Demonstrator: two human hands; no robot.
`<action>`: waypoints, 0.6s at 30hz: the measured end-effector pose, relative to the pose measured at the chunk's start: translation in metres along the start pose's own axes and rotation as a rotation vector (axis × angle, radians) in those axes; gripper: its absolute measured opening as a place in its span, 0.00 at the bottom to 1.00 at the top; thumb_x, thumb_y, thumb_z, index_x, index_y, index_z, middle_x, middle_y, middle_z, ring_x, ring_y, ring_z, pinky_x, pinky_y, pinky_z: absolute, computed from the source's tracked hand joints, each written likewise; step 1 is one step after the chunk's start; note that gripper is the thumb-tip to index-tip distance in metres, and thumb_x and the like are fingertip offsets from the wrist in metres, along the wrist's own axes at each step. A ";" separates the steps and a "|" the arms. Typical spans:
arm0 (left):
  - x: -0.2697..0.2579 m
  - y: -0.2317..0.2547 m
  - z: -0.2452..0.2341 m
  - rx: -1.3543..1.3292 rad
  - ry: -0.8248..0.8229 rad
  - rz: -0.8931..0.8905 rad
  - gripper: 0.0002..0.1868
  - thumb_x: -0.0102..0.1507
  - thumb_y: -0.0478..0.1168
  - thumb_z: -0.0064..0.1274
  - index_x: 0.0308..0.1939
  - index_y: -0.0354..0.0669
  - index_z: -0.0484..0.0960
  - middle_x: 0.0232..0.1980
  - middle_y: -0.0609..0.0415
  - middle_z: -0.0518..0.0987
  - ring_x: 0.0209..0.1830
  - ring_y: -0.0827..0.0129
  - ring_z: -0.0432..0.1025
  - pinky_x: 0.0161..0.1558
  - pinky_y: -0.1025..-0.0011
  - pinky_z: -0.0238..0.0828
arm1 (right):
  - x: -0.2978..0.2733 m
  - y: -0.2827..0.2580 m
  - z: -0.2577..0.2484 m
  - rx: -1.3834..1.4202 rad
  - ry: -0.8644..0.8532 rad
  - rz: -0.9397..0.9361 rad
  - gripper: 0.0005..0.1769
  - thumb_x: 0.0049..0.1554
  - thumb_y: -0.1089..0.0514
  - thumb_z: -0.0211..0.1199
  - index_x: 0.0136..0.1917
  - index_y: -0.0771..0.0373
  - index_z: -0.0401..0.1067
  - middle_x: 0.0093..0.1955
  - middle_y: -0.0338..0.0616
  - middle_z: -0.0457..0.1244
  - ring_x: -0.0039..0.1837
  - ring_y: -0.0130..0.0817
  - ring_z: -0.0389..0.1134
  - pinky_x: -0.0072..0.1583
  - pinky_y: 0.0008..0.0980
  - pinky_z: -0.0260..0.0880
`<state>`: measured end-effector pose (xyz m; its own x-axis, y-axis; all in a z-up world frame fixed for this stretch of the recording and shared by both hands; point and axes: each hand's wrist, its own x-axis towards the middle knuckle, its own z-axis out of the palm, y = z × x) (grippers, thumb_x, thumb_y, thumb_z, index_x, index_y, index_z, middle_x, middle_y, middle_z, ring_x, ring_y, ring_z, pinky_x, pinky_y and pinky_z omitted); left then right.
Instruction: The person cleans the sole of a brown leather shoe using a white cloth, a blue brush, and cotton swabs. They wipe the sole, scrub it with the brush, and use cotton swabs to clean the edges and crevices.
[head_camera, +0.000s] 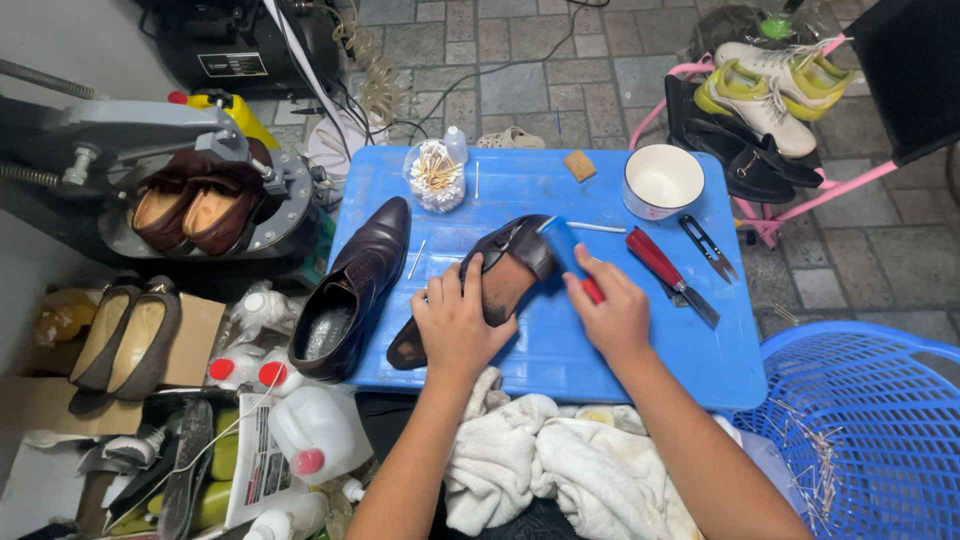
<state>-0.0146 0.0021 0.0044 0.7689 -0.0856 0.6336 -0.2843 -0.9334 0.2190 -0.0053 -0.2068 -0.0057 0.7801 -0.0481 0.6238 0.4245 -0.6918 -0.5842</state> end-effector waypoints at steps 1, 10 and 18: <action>-0.001 0.000 -0.001 -0.003 -0.020 -0.006 0.48 0.42 0.56 0.68 0.64 0.41 0.77 0.55 0.46 0.76 0.50 0.55 0.68 0.50 0.56 0.58 | 0.002 0.002 0.000 0.007 0.079 0.015 0.18 0.60 0.60 0.71 0.62 0.61 0.74 0.49 0.49 0.69 0.45 0.42 0.71 0.48 0.36 0.72; -0.001 -0.001 0.001 0.000 -0.044 -0.021 0.49 0.42 0.58 0.68 0.65 0.41 0.76 0.55 0.45 0.76 0.49 0.54 0.68 0.51 0.53 0.58 | 0.007 -0.001 0.004 0.003 0.062 0.001 0.22 0.58 0.61 0.71 0.66 0.63 0.75 0.45 0.49 0.67 0.41 0.43 0.69 0.45 0.36 0.70; -0.002 -0.002 0.004 0.008 -0.044 -0.023 0.50 0.41 0.59 0.69 0.64 0.42 0.77 0.55 0.46 0.76 0.50 0.54 0.68 0.51 0.53 0.58 | -0.004 0.011 0.007 0.020 0.084 -0.046 0.21 0.57 0.61 0.72 0.63 0.64 0.75 0.48 0.52 0.69 0.46 0.45 0.72 0.48 0.36 0.72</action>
<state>-0.0129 0.0025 -0.0003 0.7995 -0.0789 0.5955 -0.2616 -0.9381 0.2270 -0.0002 -0.2098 -0.0181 0.7185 -0.0775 0.6911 0.4687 -0.6802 -0.5636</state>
